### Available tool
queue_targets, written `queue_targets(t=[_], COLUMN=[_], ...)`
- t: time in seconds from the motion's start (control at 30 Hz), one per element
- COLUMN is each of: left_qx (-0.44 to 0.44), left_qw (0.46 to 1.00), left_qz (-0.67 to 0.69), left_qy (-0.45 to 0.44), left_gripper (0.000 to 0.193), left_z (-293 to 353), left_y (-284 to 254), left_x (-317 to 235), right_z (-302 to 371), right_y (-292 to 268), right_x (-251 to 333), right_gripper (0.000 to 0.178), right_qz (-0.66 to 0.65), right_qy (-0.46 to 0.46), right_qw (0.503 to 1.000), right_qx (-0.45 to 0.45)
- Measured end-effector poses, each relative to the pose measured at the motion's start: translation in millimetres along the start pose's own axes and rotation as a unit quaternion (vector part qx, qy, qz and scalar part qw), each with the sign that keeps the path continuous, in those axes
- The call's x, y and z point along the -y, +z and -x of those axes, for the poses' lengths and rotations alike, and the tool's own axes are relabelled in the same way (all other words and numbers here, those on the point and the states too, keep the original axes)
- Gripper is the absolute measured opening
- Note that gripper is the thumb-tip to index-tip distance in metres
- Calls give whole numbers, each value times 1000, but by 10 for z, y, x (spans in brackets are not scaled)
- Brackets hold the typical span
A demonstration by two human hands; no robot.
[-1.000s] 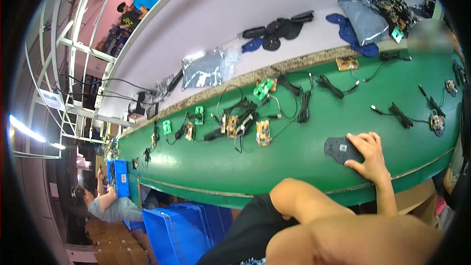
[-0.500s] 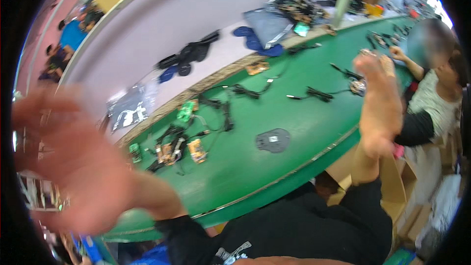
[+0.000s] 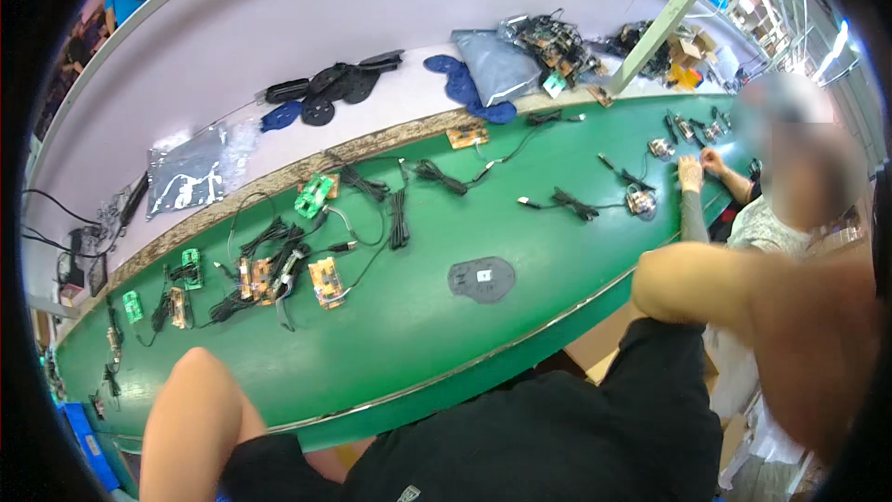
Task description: Assembling the internal PCB and wiring for a computer mouse or similar peripheral device.
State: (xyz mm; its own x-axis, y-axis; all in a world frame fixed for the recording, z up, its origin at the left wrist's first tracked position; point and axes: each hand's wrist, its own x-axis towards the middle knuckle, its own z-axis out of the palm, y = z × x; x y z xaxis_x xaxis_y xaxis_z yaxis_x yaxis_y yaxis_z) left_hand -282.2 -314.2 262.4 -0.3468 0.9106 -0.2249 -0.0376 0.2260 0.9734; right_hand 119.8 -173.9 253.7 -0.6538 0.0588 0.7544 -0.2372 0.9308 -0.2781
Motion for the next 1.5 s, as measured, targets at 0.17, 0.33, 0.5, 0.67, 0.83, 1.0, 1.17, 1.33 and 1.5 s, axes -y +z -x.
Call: queue_targets(t=[0.17,0.33,0.5,0.67,0.83,1.0,1.17,1.33,1.5], left_qx=[5,-109,-139,-153,-216,-365,-259,53,125], left_qw=[945,867,822,855,862,733,787,924,956], left_qz=[-281,-424,-505,-440,-301,-210,-175,-193,-212], left_qy=[165,236,224,229,345,535,532,327,158], left_gripper=[61,62,51,36,33,41,22,13,19], left_z=[1206,844,473,313,236,202,401,839,1072], left_y=[-798,-16,-530,-753,-462,-136,-126,-17,-113], left_x=[551,1772,2198,2085,1691,289,74,1262,1698], right_z=[-1920,-905,-1051,-1546,-2394,-3263,-2667,-506,352], right_y=[2295,2794,2517,2093,1484,1069,1060,1757,2332], right_x=[-1484,-2342,-2254,-2109,-1682,-567,467,351,534], right_gripper=[44,71,46,39,29,21,20,40,42], right_qz=[-29,192,220,101,162,67,-75,-330,-357], right_qy=[163,240,240,285,175,-7,87,459,545], right_qw=[986,910,900,953,971,997,993,825,758], right_qx=[12,279,289,5,-19,-25,40,7,-29])
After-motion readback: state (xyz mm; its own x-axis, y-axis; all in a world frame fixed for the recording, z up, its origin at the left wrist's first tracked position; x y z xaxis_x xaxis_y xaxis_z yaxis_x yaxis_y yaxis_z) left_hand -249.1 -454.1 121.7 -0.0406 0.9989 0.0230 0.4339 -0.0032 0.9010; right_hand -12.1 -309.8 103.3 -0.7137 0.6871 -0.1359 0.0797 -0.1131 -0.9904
